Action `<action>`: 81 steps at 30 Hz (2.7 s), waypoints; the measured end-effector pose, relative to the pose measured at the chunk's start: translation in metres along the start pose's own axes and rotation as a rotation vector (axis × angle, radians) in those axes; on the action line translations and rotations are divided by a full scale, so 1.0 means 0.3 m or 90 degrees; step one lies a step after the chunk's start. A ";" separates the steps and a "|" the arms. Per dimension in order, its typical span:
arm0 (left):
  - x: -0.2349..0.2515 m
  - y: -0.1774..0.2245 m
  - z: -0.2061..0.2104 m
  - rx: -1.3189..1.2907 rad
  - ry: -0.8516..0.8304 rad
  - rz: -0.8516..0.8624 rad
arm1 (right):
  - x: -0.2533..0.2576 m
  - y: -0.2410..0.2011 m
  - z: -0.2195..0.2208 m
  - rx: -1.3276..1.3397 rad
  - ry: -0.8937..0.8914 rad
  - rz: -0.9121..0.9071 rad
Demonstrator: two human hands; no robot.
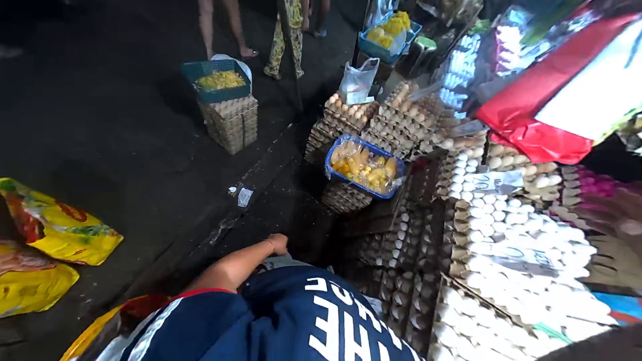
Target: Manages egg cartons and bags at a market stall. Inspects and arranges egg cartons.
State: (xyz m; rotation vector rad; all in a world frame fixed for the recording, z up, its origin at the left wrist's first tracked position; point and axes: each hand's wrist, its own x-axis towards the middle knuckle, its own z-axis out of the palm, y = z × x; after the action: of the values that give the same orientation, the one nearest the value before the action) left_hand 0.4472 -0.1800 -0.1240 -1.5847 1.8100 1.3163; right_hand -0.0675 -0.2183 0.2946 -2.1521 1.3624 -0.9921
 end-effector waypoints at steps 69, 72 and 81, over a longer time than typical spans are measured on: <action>0.654 -1.230 -2.742 -0.345 0.533 0.075 | 2.747 0.145 2.855 0.407 -0.341 0.052; 0.573 -1.413 -2.744 -0.385 0.576 0.024 | 2.744 0.197 2.892 0.296 -0.378 0.158; 0.711 -1.743 -2.654 -0.283 0.522 -0.101 | 2.569 0.543 2.806 0.080 -0.366 0.463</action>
State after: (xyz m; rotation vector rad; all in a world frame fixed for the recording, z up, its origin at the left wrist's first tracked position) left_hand 1.0884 -0.9161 -0.1121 -2.7521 1.7948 1.1204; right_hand 0.6701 -1.0104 -0.1028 -1.4665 1.5282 -0.1517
